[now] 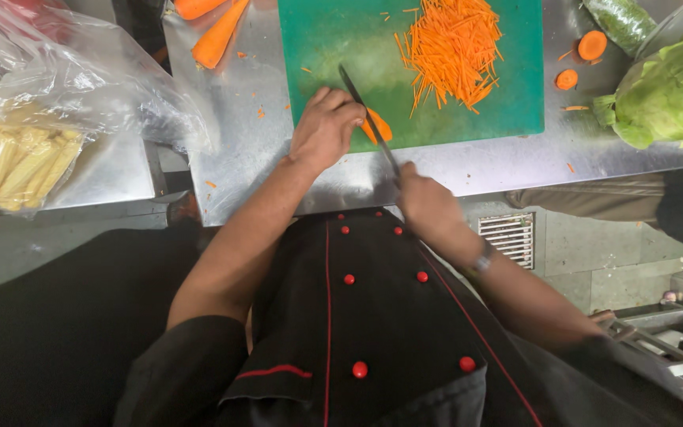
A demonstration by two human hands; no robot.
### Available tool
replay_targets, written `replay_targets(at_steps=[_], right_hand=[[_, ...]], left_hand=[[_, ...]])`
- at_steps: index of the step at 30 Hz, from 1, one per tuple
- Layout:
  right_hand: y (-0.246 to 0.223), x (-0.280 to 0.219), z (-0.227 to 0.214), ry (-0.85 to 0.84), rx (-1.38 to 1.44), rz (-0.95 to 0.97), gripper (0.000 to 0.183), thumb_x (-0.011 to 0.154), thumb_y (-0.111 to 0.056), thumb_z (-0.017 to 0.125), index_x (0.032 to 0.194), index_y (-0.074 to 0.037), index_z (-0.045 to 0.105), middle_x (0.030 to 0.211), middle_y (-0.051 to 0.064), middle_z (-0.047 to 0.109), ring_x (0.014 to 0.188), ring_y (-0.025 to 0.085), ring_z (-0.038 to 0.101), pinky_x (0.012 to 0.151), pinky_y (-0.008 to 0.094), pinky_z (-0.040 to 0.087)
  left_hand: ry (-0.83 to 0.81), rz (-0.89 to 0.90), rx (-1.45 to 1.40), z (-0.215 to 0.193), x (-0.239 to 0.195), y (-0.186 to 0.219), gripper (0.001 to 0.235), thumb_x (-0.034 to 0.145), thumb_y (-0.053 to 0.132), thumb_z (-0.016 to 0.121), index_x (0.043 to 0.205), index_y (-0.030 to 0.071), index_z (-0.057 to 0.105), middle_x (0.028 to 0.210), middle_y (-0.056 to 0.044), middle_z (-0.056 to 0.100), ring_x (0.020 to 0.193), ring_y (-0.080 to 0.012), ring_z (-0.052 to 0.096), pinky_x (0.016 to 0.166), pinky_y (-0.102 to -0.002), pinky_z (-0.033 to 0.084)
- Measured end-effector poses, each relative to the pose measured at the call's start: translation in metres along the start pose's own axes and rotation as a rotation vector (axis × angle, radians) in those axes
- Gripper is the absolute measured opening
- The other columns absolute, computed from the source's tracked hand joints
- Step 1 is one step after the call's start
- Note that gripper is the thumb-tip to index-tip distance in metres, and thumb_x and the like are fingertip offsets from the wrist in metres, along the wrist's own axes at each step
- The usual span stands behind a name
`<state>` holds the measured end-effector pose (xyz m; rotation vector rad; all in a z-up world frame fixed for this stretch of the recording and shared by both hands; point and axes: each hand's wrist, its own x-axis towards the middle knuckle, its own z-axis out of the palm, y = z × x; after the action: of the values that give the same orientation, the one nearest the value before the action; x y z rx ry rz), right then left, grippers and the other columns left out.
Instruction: The person uses a knife to slice carrots into thin strips on a green cutting board. The person repeatedly slices the carrots and occasionally gathers the pile of julienned carrots.
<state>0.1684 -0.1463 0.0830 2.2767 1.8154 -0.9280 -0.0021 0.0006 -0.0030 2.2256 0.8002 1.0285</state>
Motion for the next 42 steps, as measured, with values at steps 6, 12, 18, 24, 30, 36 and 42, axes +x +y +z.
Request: replay_targets(at_steps=[6, 12, 18, 24, 30, 36, 42], right_hand=[[0.018, 0.039, 0.033, 0.098, 0.018, -0.165, 0.033, 0.07, -0.008, 0.069, 0.099, 0.0, 0.056, 0.093, 0.029, 0.067, 0.08, 0.047, 0.067, 0.07, 0.055, 0.054], [0.042, 0.022, 0.023, 0.244, 0.042, -0.59, 0.009, 0.055, -0.003, 0.074, 0.062, -0.005, 0.07, 0.102, 0.022, 0.059, 0.078, 0.041, 0.064, 0.065, 0.046, 0.054], [0.012, 0.003, 0.005, 0.102, -0.158, -0.307, 0.025, 0.059, 0.0, 0.073, 0.082, 0.002, 0.064, 0.101, 0.028, 0.061, 0.074, 0.045, 0.066, 0.065, 0.051, 0.056], [0.0, -0.017, -0.014, -0.074, -0.017, 0.051, 0.035, 0.086, -0.009, 0.067, 0.111, 0.002, 0.046, 0.08, 0.028, 0.069, 0.084, 0.047, 0.07, 0.071, 0.057, 0.054], [-0.002, 0.026, 0.027, 0.079, 0.034, 0.025, 0.026, 0.092, -0.008, 0.059, 0.114, 0.0, 0.048, 0.085, 0.029, 0.07, 0.084, 0.049, 0.069, 0.076, 0.058, 0.053], [0.044, 0.037, 0.038, 0.255, 0.026, -0.644, 0.016, 0.057, -0.006, 0.071, 0.072, -0.005, 0.072, 0.103, 0.027, 0.066, 0.085, 0.042, 0.066, 0.07, 0.045, 0.056], [0.064, 0.047, 0.043, 0.263, 0.25, -0.612, 0.016, 0.064, -0.003, 0.07, 0.079, -0.005, 0.075, 0.103, 0.018, 0.067, 0.09, 0.037, 0.066, 0.075, 0.042, 0.055]], left_hand=[[0.01, -0.003, 0.001, 0.001, -0.002, 0.002, 0.01, 0.086, 0.002, 0.074, 0.095, 0.008, 0.075, 0.099, -0.008, 0.067, 0.098, -0.0319, 0.059, 0.089, -0.042, 0.051], [0.004, 0.018, 0.006, 0.003, -0.005, -0.001, 0.01, 0.086, 0.002, 0.074, 0.094, 0.007, 0.074, 0.101, -0.009, 0.066, 0.099, -0.0318, 0.059, 0.09, -0.042, 0.051], [0.01, 0.016, 0.011, 0.003, -0.005, -0.001, 0.01, 0.087, 0.003, 0.075, 0.094, 0.008, 0.074, 0.1, -0.007, 0.067, 0.098, -0.0308, 0.06, 0.091, -0.042, 0.051], [0.014, 0.014, 0.02, 0.002, -0.004, -0.001, 0.01, 0.085, 0.002, 0.074, 0.093, 0.009, 0.074, 0.101, -0.007, 0.067, 0.098, -0.0308, 0.06, 0.09, -0.042, 0.051], [0.016, 0.017, 0.025, 0.006, -0.005, -0.002, 0.01, 0.086, 0.004, 0.075, 0.094, 0.009, 0.073, 0.102, -0.008, 0.067, 0.098, -0.0308, 0.06, 0.09, -0.042, 0.052], [0.009, 0.011, 0.026, 0.003, -0.004, -0.001, 0.009, 0.086, 0.003, 0.074, 0.093, 0.008, 0.073, 0.101, -0.007, 0.067, 0.099, -0.0308, 0.06, 0.09, -0.042, 0.051], [-0.005, -0.003, 0.023, 0.004, -0.007, 0.0, 0.013, 0.086, 0.001, 0.073, 0.096, 0.009, 0.074, 0.102, -0.008, 0.066, 0.099, -0.0305, 0.059, 0.09, -0.041, 0.051]])
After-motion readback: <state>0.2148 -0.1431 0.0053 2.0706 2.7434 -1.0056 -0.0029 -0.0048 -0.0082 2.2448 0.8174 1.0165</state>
